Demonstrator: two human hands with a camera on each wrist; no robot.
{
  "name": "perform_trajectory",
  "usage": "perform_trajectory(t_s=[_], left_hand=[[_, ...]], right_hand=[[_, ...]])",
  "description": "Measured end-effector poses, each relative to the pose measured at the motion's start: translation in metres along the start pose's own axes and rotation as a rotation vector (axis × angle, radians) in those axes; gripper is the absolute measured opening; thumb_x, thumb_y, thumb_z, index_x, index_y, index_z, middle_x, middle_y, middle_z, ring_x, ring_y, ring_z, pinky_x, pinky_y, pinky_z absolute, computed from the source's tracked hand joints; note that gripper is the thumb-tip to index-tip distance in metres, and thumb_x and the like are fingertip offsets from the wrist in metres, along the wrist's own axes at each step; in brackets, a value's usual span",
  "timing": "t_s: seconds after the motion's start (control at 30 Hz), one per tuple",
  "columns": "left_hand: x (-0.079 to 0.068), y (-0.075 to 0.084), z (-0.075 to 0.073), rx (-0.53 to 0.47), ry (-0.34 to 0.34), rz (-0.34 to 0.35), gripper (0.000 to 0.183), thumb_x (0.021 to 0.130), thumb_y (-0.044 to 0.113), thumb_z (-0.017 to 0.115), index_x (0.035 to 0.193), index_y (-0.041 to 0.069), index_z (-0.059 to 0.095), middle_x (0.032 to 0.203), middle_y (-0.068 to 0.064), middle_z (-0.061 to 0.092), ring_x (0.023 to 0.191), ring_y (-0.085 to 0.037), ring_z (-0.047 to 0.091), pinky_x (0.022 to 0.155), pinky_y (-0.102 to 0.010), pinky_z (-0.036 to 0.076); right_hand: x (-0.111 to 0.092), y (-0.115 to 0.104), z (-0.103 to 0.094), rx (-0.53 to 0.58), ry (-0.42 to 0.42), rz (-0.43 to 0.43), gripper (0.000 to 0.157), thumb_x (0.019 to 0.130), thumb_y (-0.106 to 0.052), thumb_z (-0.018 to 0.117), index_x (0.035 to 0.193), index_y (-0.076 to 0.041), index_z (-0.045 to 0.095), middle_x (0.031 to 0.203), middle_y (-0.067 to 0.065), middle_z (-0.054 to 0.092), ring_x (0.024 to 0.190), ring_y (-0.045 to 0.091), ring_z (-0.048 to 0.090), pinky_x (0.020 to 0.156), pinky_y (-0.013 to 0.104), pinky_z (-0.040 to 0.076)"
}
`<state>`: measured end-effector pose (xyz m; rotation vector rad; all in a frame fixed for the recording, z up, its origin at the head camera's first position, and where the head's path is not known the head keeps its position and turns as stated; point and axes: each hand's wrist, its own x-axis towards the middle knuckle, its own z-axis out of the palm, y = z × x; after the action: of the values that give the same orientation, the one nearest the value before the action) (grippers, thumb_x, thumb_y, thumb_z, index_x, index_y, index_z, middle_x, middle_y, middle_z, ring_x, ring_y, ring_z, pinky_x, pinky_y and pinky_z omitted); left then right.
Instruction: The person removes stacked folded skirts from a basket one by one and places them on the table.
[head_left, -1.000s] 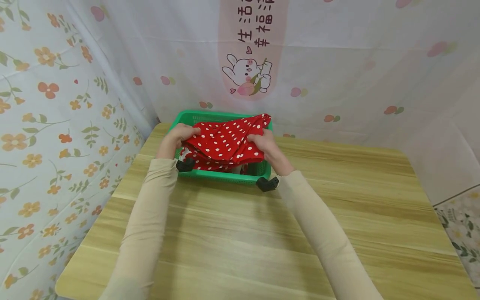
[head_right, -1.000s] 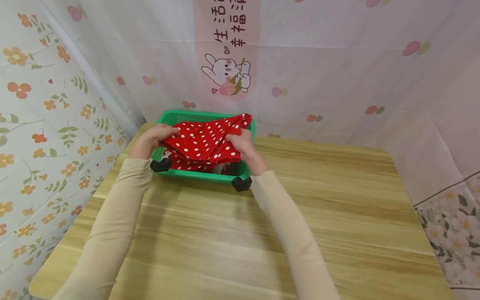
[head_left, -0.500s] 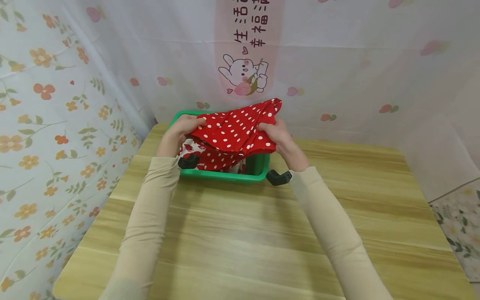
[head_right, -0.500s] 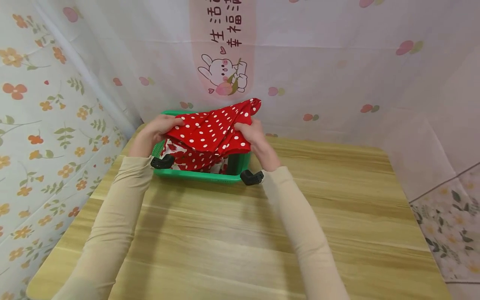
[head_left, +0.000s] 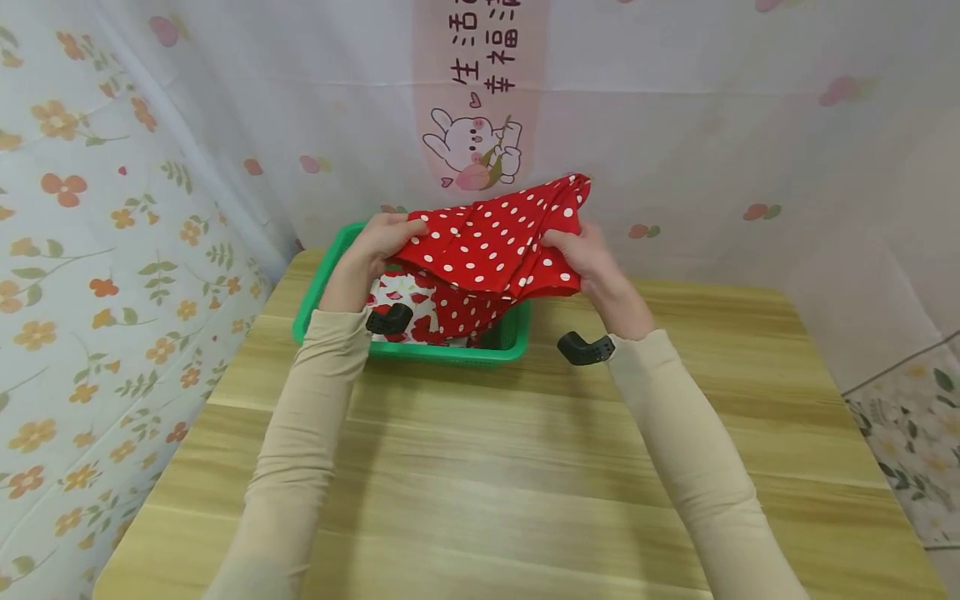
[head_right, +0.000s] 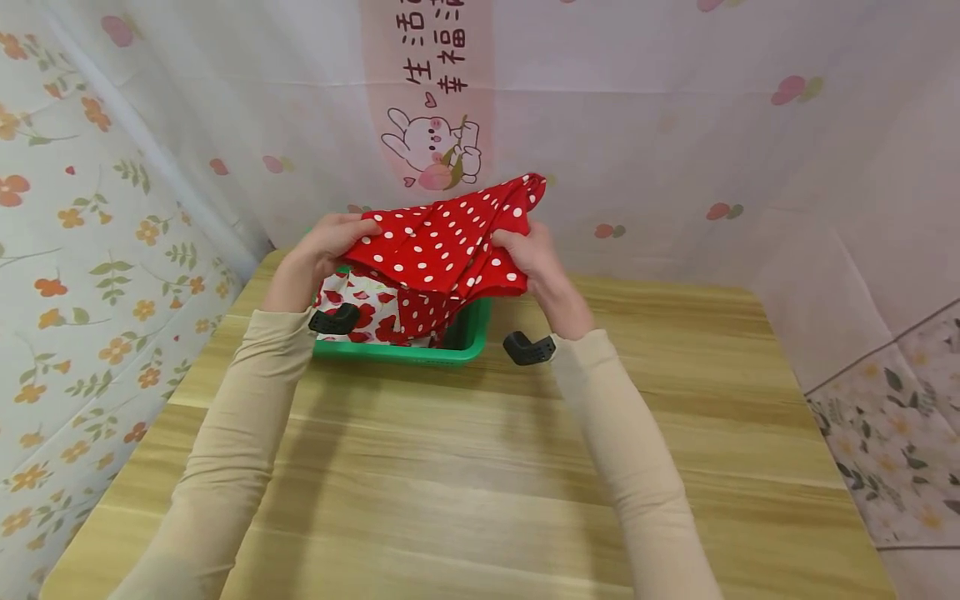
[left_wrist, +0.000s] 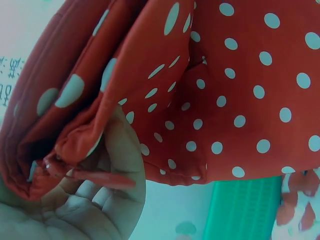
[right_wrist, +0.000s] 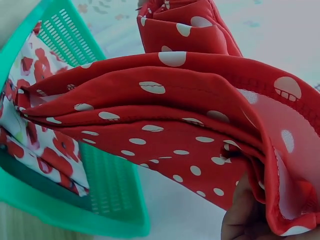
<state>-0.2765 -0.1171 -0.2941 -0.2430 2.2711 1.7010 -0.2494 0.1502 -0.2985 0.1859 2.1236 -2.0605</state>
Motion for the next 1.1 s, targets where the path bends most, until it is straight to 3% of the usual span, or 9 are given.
perform_trajectory(t_s=[0.23, 0.57, 0.77, 1.1], left_hand=[[-0.007, 0.015, 0.019, -0.025, -0.010, 0.050, 0.039, 0.092, 0.025, 0.055, 0.124, 0.003, 0.056, 0.103, -0.007, 0.059, 0.068, -0.011, 0.063, 0.063, -0.021, 0.053], [-0.008, 0.033, 0.052, -0.077, -0.022, 0.129, 0.033, 0.091, 0.020, 0.056, 0.120, 0.004, 0.061, 0.095, -0.007, 0.062, 0.065, -0.012, 0.064, 0.061, -0.022, 0.053], [-0.009, 0.042, 0.075, -0.095, -0.032, 0.158, 0.030, 0.091, 0.020, 0.056, 0.117, 0.005, 0.063, 0.096, -0.007, 0.063, 0.070, -0.013, 0.064, 0.066, -0.023, 0.054], [-0.011, 0.058, 0.111, -0.111, -0.075, 0.216, 0.034, 0.092, 0.021, 0.057, 0.122, 0.005, 0.060, 0.098, -0.011, 0.066, 0.074, -0.017, 0.066, 0.067, -0.025, 0.055]], right_hand=[[-0.009, -0.007, -0.022, -0.022, 0.035, -0.024, 0.054, 0.089, -0.017, 0.060, 0.134, -0.003, 0.034, 0.116, 0.010, 0.052, 0.089, 0.016, 0.063, 0.071, 0.029, 0.055], [-0.024, -0.018, -0.057, -0.020, 0.080, -0.021, 0.053, 0.089, -0.019, 0.062, 0.130, -0.003, 0.034, 0.109, 0.008, 0.053, 0.077, 0.010, 0.066, 0.064, 0.026, 0.055], [-0.033, -0.019, -0.080, -0.002, 0.093, -0.022, 0.059, 0.086, -0.024, 0.066, 0.131, -0.005, 0.033, 0.109, 0.005, 0.053, 0.079, 0.008, 0.065, 0.065, 0.025, 0.055], [-0.047, -0.019, -0.118, 0.044, 0.139, -0.036, 0.056, 0.084, -0.025, 0.070, 0.125, -0.007, 0.036, 0.104, 0.002, 0.055, 0.077, 0.008, 0.066, 0.062, 0.024, 0.055]])
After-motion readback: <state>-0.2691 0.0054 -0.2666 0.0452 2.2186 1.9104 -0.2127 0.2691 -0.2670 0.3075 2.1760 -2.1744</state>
